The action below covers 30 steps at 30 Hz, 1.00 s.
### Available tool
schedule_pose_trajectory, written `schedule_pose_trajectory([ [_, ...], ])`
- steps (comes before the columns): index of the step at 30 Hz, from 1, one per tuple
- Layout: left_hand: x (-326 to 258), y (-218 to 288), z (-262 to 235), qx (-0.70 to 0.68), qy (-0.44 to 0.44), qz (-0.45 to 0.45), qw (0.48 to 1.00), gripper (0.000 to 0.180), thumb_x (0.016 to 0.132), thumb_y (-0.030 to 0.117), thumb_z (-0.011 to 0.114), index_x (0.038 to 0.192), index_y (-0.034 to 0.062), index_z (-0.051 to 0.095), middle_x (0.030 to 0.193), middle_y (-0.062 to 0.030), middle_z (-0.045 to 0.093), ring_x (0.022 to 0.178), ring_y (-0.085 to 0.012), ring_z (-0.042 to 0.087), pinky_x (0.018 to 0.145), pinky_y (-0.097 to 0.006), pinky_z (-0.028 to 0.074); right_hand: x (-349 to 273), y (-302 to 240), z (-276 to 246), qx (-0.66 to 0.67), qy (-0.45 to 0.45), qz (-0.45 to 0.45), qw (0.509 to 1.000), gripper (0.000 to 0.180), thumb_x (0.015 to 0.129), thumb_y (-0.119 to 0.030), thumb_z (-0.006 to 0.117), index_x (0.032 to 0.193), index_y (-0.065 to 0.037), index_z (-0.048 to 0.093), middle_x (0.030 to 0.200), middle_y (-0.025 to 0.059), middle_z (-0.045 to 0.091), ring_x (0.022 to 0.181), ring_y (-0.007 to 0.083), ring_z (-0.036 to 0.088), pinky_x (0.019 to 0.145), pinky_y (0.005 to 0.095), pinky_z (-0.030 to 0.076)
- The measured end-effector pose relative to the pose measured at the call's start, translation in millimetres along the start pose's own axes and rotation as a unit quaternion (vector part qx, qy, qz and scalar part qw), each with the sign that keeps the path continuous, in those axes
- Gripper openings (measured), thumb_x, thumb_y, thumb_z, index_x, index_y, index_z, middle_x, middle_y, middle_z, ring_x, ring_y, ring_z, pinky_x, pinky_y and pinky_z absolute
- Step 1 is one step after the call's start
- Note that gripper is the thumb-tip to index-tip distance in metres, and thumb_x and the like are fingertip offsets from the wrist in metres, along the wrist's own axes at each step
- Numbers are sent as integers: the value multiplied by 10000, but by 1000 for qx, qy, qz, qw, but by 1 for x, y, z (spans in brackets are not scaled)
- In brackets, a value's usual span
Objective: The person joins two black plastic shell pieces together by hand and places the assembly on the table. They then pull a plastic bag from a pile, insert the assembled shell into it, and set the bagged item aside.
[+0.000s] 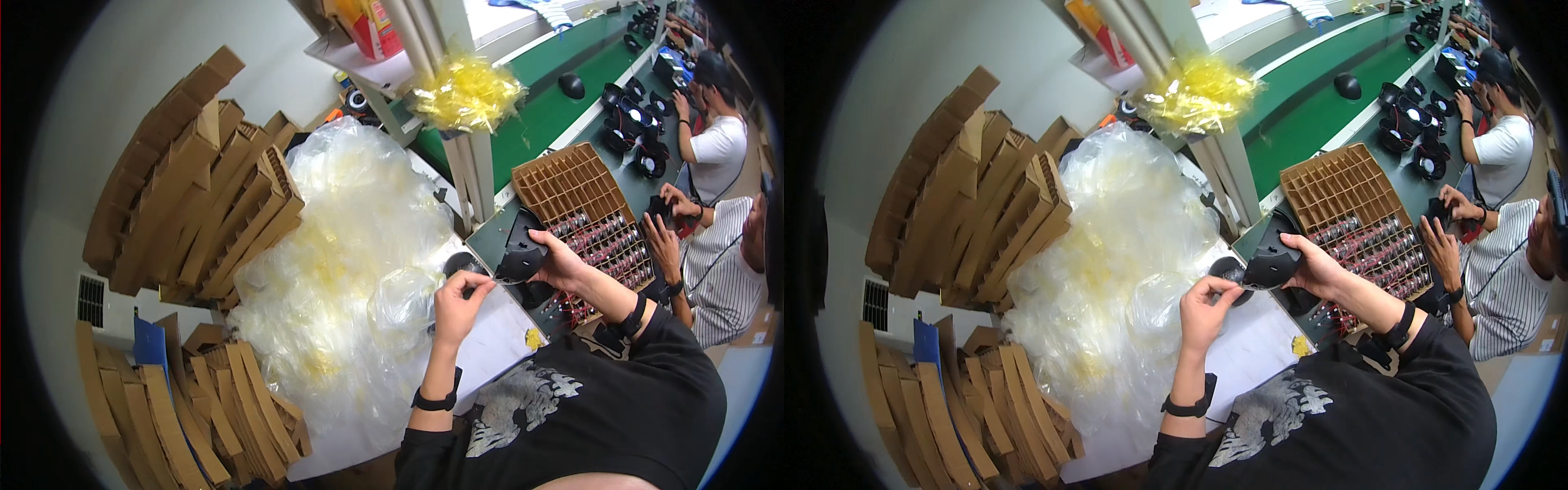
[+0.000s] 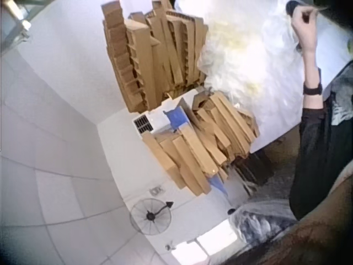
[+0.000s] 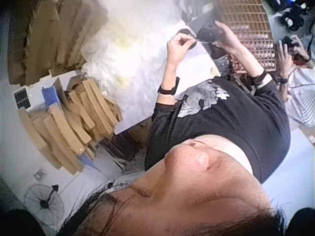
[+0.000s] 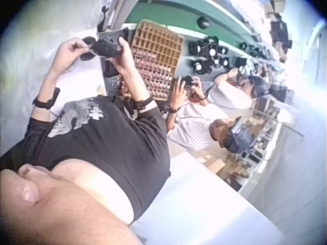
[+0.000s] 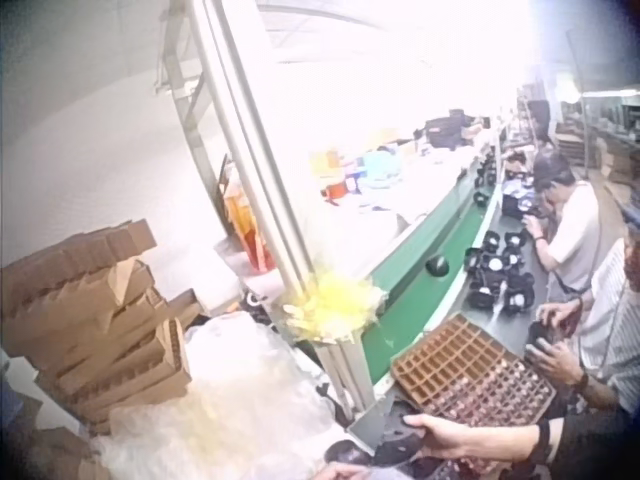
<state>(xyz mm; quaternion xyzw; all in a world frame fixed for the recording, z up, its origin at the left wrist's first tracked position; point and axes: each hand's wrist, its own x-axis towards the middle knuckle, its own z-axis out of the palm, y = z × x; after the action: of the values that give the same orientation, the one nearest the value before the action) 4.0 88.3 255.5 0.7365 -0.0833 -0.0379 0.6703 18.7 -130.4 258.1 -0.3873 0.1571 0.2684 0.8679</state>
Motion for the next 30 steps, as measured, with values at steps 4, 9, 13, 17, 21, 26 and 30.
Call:
schedule_pose_trajectory([
  [4,4,46,29,142,-13,169,975,110,726,17,722,766,27,621,700,-98,603,633,-207,587,597,-279,462,19,-33,-5,-28,30,-59,997,439,827,-421,540,1103,-79,558,1010,72,646,887,165,622,780,342,497],
  [9,21,112,36,32,-75,263,961,130,718,2,725,744,27,600,715,-75,598,660,-201,593,599,-289,468,81,-132,-77,181,171,-207,946,442,832,-488,502,1084,-126,530,974,47,595,833,174,572,634,306,476],
  [13,91,136,27,175,108,345,916,226,721,10,720,872,42,555,772,-79,570,666,-200,562,610,-293,457,119,-147,-95,104,245,-192,945,468,793,-497,585,1092,-143,524,1003,75,554,889,203,527,673,353,491],
  [17,144,154,16,229,204,398,865,287,706,27,746,907,37,541,811,-53,550,653,-148,521,594,-267,431,178,-150,-106,164,230,-75,956,427,770,-518,628,1030,-187,558,1010,51,540,893,201,524,661,352,494],
  [21,168,142,1,266,199,387,860,483,693,45,751,1078,14,460,1008,-121,508,745,-209,515,702,-316,429,237,-153,-127,86,238,-97,962,372,783,-561,590,932,-220,598,901,-13,610,827,151,564,568,326,485],
  [26,164,125,-28,199,360,419,809,722,730,168,765,1256,-35,315,1162,-164,466,866,-249,501,787,-352,405,296,-154,-174,49,305,-88,947,317,816,-459,601,953,-173,591,905,14,619,827,150,567,612,318,482],
  [30,86,49,-39,270,105,63,955,441,775,166,702,1109,-42,503,1047,-169,573,924,-277,563,828,-360,442,299,-129,-183,47,303,-134,942,300,828,-410,596,974,-148,582,905,17,612,821,147,566,625,306,478],
])
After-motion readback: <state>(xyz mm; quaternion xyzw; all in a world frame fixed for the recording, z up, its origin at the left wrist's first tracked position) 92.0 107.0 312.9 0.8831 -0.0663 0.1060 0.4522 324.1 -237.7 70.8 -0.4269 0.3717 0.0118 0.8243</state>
